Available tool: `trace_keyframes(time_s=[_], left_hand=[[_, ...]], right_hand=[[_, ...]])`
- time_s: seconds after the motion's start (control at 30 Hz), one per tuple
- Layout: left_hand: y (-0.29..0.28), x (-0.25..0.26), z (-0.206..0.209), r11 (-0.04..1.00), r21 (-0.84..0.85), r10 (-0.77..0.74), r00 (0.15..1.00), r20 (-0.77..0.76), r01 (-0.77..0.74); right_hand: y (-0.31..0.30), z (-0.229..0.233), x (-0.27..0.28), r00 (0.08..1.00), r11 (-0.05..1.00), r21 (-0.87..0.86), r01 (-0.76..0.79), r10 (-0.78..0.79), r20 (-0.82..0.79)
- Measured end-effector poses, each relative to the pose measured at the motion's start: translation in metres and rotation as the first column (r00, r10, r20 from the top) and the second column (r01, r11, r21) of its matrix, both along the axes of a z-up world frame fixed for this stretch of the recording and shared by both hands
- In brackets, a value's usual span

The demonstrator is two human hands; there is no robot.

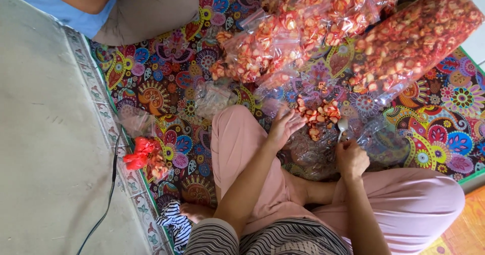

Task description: A person is sitting on the floor and packing small red food items into individual plastic bags.

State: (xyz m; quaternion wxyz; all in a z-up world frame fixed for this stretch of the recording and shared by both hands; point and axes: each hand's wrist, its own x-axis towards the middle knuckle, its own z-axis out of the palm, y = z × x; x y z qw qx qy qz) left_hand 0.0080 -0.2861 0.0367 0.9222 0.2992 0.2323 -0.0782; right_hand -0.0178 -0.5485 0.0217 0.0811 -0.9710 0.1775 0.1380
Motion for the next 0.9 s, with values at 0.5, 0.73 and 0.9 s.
trace_keyframes(time_s=[0.5, 0.73, 0.9], left_hand=[[0.005, 0.003, 0.001, 0.996, -0.014, 0.084, 0.996, -0.02, -0.084], [0.006, 0.005, 0.001, 0.994, -0.012, 0.104, 0.994, -0.043, -0.105], [0.007, 0.004, -0.001, 0.984, 0.066, 0.173, 0.979, -0.108, -0.167]], right_hand=[[-0.002, 0.016, -0.003, 0.988, 0.997, -0.065, -0.046, 0.055, 0.143], [-0.031, 0.035, 0.004, 0.807, 0.989, -0.045, -0.139, 0.139, 0.574], [-0.011, 0.069, 0.016, 0.657, 0.449, 0.889, -0.083, -0.646, 0.388]])
